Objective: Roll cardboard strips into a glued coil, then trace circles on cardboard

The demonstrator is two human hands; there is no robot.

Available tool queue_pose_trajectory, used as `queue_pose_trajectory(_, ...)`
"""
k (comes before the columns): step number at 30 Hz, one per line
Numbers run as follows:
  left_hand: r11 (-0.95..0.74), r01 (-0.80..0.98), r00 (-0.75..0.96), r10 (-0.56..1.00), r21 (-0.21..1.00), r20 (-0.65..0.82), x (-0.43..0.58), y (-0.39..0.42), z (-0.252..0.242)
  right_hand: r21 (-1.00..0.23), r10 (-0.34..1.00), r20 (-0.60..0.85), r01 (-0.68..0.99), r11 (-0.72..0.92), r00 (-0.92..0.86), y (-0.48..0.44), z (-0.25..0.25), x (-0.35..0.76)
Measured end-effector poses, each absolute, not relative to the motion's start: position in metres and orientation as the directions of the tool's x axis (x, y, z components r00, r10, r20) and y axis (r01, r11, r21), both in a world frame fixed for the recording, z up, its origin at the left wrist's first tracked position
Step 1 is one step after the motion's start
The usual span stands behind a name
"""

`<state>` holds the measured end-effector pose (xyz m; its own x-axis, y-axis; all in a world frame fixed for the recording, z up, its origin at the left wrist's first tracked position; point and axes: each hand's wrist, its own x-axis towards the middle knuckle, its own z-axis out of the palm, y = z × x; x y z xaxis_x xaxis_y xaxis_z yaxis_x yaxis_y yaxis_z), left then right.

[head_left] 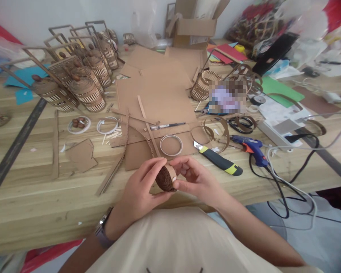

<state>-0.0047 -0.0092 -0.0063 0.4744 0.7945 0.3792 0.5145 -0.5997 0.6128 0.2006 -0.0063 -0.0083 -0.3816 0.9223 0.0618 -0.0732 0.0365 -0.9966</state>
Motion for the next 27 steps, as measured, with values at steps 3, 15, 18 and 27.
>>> queue_pose_trajectory(3, -0.587, 0.516, 0.509, 0.796, 0.625, 0.328, -0.006, -0.010, -0.006, -0.987, 0.886, 0.016, 0.135, 0.088, -0.463, 0.000, 0.009, 0.210)
queue_pose_trajectory(15, -0.469, 0.475, 0.560, 0.814, 0.745, 0.155, -0.003, -0.012, -0.008, -0.498, 0.643, 0.005, 0.555, 0.666, -0.766, 0.011, 0.044, 0.220)
queue_pose_trajectory(18, -0.437, 0.445, 0.555, 0.820, 0.781, 0.142, -0.003, -0.012, -0.008, -0.562, 0.641, 0.004, 0.529, 0.636, -0.768, 0.014, 0.042, 0.221)
queue_pose_trajectory(27, -0.453, 0.394, 0.555, 0.811, 0.799, 0.186, 0.000, -0.013, -0.003, -0.956, 0.779, 0.029, 0.210, 0.204, -0.627, 0.010, 0.020, 0.224)
